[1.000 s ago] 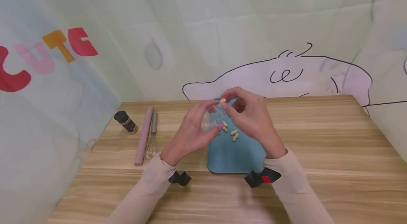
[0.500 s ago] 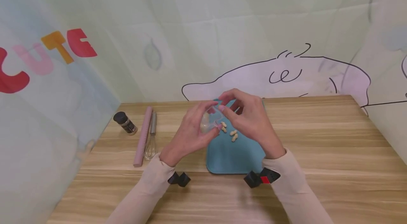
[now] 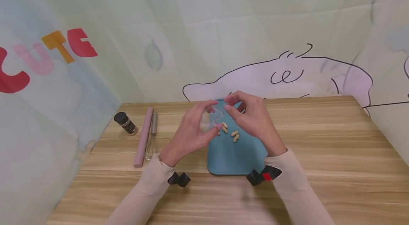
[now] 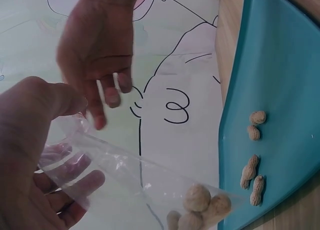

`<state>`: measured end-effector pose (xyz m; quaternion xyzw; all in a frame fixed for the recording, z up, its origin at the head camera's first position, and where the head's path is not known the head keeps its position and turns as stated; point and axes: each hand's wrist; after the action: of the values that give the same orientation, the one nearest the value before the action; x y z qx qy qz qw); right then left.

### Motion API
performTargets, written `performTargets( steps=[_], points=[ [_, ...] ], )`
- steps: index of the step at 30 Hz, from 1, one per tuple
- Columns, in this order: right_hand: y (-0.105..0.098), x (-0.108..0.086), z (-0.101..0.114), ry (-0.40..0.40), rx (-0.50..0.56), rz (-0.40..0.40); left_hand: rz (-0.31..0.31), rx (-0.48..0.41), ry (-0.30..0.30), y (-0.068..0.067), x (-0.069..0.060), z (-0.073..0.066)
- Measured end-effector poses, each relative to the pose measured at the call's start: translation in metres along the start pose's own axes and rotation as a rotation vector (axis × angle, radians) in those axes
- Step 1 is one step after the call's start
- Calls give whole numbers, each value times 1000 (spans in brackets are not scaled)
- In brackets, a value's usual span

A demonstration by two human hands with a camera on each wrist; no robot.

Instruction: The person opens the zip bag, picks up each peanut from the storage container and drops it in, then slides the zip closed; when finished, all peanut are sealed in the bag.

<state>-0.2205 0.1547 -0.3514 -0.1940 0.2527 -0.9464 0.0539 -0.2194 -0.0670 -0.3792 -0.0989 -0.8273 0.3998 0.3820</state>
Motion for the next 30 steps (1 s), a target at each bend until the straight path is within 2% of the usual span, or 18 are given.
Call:
performTargets(
  steps=[4, 7, 14, 17, 21, 30],
  points=[
    [2, 6, -16, 99, -50, 90, 0, 15, -2, -1, 1, 0],
    [4, 10, -32, 141, -102, 184, -1, 18, -7, -2, 1, -1],
    [12, 15, -64, 98, -203, 378, -5, 29, -1, -2, 0, -1],
    [18, 16, -73, 110, -256, 445, -3, 36, -3, -2, 0, -1],
    [26, 15, -79, 138, -291, 470, 2, 41, -14, -3, -1, -2],
    [33, 14, -87, 113, -347, 448, 7, 33, -21, -1, -1, -2]
  ],
)
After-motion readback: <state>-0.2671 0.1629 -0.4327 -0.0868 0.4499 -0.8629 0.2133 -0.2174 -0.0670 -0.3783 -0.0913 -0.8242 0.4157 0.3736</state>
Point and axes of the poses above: each hand's wrist, its own x-axis towards the middle knuckle, its own y-axis out of the palm, z = x × y, and after that the axes turned 4 degrees about x, right-handed
